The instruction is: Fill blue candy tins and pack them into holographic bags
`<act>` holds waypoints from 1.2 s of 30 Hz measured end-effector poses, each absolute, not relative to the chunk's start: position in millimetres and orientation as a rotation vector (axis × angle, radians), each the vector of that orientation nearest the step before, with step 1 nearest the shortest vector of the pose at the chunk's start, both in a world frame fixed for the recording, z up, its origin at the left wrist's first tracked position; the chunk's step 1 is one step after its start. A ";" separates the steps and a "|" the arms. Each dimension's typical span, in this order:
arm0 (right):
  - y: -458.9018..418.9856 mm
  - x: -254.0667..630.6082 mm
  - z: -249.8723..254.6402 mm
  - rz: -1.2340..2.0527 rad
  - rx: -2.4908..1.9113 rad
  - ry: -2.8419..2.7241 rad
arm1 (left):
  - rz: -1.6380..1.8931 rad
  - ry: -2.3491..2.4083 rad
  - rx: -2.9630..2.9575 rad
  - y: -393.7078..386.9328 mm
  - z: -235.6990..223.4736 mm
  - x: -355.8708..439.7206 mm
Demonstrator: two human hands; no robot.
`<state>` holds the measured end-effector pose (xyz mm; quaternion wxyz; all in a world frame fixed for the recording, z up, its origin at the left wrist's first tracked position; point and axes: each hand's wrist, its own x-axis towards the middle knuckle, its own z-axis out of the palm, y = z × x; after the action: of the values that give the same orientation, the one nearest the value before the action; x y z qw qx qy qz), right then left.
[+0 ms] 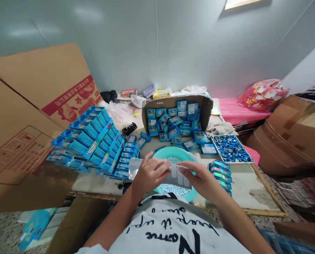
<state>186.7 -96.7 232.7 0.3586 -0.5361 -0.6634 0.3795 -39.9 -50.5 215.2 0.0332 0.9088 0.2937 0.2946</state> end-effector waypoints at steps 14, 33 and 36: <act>-74.4 156.3 242.8 0.959 -1.372 -1.757 | 1.228 0.883 2.854 -26.1 204.9 -70.5; -50.4 172.2 140.7 0.934 -1.696 -1.285 | 1.489 1.107 1.498 -33.4 188.2 -84.8; -62.7 194.6 98.3 0.800 -2.013 -1.422 | 1.489 1.296 1.169 -19.6 187.4 -100.2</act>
<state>194.6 -62.7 98.3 0.2718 -0.7476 -0.5283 0.2970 -100.2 -19.6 187.4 0.4114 0.4645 0.5149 0.5915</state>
